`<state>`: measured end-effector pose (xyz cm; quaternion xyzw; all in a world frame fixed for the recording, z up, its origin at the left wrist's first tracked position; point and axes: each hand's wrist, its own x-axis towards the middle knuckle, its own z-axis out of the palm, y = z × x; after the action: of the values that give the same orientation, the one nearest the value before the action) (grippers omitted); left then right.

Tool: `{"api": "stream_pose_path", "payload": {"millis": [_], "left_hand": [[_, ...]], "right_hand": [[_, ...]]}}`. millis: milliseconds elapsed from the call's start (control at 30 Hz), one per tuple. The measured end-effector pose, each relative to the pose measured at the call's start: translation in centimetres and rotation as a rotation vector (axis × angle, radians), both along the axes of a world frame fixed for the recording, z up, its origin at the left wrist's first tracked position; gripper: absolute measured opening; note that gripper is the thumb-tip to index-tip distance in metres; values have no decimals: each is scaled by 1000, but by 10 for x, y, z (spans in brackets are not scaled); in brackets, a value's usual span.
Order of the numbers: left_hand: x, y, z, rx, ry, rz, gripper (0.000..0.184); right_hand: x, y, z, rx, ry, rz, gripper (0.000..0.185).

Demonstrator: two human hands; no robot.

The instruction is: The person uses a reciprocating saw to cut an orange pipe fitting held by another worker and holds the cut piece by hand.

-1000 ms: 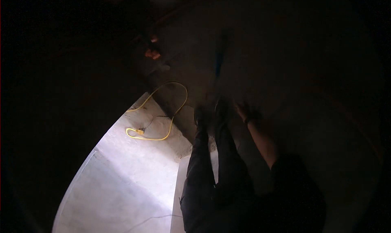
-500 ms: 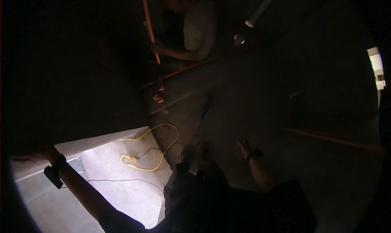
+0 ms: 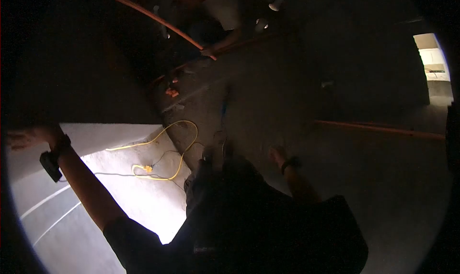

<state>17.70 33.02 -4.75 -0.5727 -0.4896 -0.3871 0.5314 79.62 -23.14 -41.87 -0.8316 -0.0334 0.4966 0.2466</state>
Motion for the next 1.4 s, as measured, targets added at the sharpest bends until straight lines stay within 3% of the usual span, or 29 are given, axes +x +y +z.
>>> {"api": "stream_pose_path", "payload": {"millis": [67,167,333,400,433,533,567,800,1033,1400], "left_hand": [[-11,10,-10,55,-29,-33,104],[-23,9,-12,115,-53,-61,97],[32,-59,-3,191,-95,-386,53],[49,-113,-35,-110,-283,-201,34],[46,-132,-68,-233,-455,-326,34],[31,-207,-163,-498,-516,-53,30],[35,-237,-188,-606,-754,-75,30],[45,-396,-325,-948,-1226,12,35],[23,-436,-389,-1131,-1325,98,39],[8,-431,-382,-1243,-1405,29,44]], "right_hand": [[2,-10,0,69,99,60,33],[-1,-3,11,139,194,-71,35],[7,16,36,4,130,-54,33],[4,27,53,-38,114,-3,32],[1,31,58,-82,96,45,31],[-2,12,44,-79,64,170,29],[-5,7,41,-77,68,170,29],[-17,-6,21,-13,144,147,28],[-40,16,32,35,-11,166,28],[-60,-8,64,73,66,74,27]]}}
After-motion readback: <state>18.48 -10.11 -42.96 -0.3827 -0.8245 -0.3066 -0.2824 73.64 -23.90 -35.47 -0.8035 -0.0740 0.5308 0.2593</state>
